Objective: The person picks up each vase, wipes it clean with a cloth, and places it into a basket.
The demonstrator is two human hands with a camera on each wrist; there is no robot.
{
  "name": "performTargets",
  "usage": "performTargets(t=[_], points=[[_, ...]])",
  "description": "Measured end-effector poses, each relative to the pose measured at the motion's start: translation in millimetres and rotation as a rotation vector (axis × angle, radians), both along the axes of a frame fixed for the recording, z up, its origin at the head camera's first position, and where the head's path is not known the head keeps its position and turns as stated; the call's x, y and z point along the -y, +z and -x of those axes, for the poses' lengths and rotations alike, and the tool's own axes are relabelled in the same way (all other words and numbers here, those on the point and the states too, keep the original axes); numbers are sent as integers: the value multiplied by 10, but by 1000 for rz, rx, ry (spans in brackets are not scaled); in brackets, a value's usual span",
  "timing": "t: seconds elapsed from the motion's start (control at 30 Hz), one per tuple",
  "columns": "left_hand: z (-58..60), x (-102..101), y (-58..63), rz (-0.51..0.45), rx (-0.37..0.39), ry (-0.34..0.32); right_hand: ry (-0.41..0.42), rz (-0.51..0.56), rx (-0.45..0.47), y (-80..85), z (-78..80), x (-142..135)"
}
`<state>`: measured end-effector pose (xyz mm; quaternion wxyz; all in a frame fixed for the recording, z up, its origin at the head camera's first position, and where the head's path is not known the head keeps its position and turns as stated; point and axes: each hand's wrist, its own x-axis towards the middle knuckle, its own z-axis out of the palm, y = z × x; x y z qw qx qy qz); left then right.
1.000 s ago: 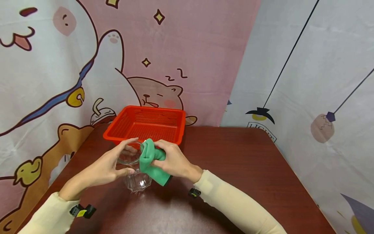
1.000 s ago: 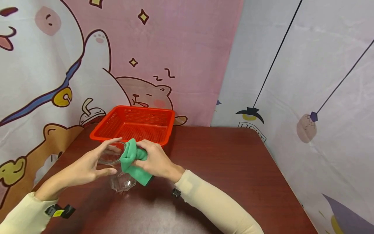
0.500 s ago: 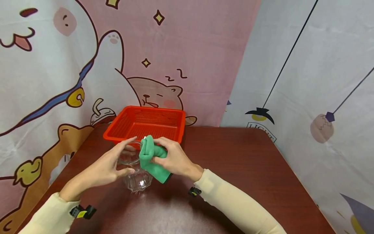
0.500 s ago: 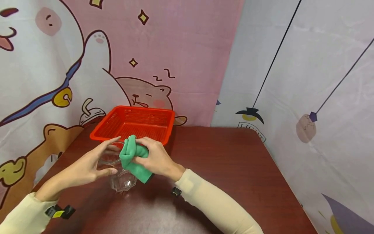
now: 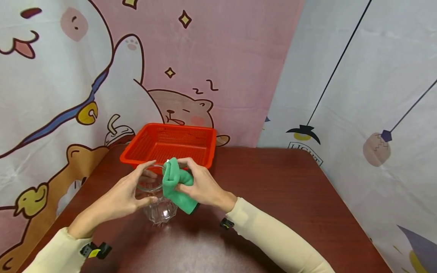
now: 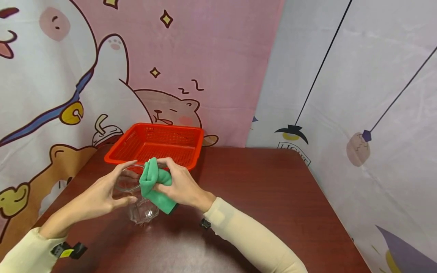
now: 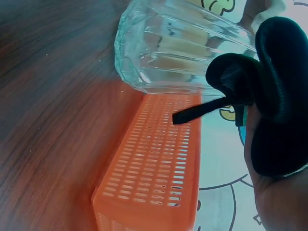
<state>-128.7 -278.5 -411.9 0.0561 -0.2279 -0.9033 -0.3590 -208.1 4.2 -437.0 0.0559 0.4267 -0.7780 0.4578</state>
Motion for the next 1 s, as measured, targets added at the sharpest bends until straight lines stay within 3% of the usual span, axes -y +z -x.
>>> performTargets(t=[0.3, 0.63, 1.0], points=[[0, 11, 2, 4, 4, -16, 21, -56, -90, -51, -2, 32], [-4, 10, -22, 14, -17, -20, 27, -83, -55, -172, -25, 57], [-4, 5, -23, 51, -41, 2, 47, -296, -87, -306, -9, 27]])
